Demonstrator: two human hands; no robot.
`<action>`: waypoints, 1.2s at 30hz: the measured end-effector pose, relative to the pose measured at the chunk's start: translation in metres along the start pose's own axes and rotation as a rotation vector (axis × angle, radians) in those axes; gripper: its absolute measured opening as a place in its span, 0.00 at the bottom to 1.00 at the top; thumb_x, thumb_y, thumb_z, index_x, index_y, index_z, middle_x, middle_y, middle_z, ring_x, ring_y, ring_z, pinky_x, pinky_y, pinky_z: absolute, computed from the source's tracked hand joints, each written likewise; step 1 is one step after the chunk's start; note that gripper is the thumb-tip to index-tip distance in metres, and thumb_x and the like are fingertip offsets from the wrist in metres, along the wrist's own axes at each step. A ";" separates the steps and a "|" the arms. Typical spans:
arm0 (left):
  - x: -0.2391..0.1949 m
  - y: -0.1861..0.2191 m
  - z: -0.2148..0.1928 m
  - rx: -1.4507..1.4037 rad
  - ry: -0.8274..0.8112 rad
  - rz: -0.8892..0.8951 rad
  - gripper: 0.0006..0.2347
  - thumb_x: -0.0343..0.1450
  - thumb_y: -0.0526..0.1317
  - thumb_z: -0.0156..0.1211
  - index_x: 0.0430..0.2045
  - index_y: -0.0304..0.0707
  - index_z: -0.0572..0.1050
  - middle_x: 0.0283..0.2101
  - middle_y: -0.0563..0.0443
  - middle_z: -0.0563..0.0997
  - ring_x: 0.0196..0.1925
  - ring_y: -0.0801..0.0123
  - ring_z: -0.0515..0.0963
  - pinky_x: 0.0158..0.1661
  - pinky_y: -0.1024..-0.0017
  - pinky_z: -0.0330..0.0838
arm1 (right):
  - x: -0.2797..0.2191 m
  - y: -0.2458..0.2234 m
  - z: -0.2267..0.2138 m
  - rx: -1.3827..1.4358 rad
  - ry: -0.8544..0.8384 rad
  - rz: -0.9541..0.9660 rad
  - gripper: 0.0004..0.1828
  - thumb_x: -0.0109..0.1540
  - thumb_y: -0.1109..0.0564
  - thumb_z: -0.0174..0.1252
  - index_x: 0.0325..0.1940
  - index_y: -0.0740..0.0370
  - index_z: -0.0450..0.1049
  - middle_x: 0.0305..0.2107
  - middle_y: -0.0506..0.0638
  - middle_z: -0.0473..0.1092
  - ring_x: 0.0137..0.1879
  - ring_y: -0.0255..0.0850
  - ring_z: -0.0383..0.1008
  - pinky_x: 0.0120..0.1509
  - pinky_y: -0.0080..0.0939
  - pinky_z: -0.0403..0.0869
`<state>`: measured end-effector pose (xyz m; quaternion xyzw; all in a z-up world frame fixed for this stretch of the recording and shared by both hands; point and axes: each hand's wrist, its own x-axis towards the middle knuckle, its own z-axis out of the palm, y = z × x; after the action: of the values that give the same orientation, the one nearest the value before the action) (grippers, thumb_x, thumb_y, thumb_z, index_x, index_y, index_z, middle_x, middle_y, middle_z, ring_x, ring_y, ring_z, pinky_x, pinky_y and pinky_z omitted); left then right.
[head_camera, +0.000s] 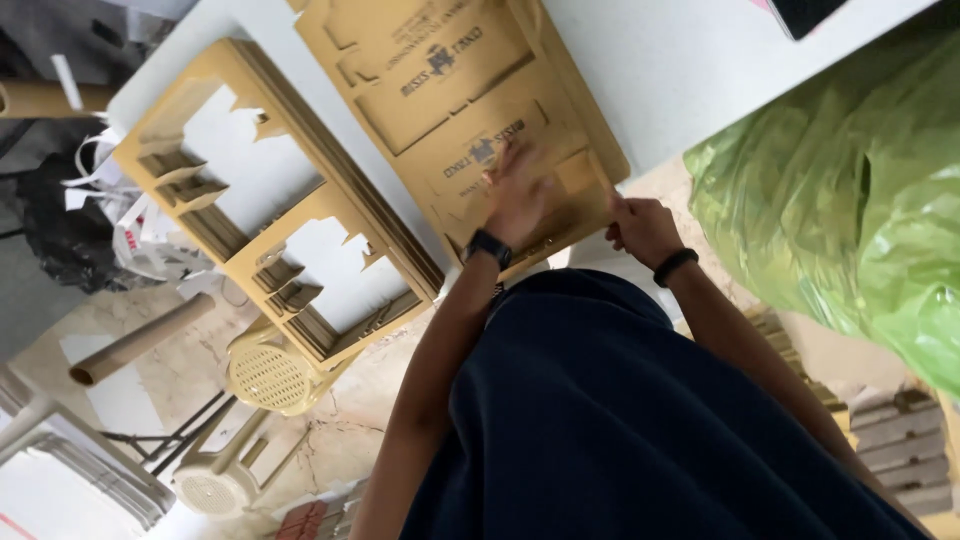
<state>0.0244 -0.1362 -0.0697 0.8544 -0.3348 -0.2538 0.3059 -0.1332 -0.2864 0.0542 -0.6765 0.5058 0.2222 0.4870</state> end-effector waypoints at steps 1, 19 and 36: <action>-0.009 0.000 -0.024 0.003 0.019 -0.008 0.22 0.73 0.48 0.61 0.63 0.49 0.71 0.69 0.47 0.69 0.77 0.51 0.59 0.64 0.31 0.47 | 0.004 0.005 0.003 -0.009 -0.007 -0.017 0.30 0.71 0.36 0.45 0.25 0.50 0.79 0.14 0.45 0.74 0.24 0.40 0.78 0.39 0.42 0.76; -0.037 -0.065 -0.178 -0.762 0.132 -0.613 0.16 0.68 0.50 0.69 0.39 0.36 0.78 0.30 0.43 0.83 0.29 0.60 0.86 0.24 0.65 0.85 | 0.020 -0.135 0.071 -0.050 -0.104 -0.367 0.17 0.66 0.44 0.54 0.35 0.60 0.76 0.19 0.51 0.72 0.27 0.44 0.76 0.36 0.46 0.74; -0.019 -0.056 -0.155 0.023 0.009 -0.553 0.14 0.73 0.50 0.49 0.42 0.39 0.71 0.37 0.32 0.83 0.42 0.35 0.84 0.43 0.41 0.78 | 0.105 -0.171 0.168 -0.063 -0.299 -0.012 0.15 0.61 0.59 0.61 0.19 0.59 0.78 0.12 0.49 0.73 0.14 0.34 0.72 0.14 0.29 0.66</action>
<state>0.1341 -0.0343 0.0015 0.9178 -0.0902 -0.3203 0.2168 0.0940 -0.1845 -0.0263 -0.6537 0.4166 0.3332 0.5368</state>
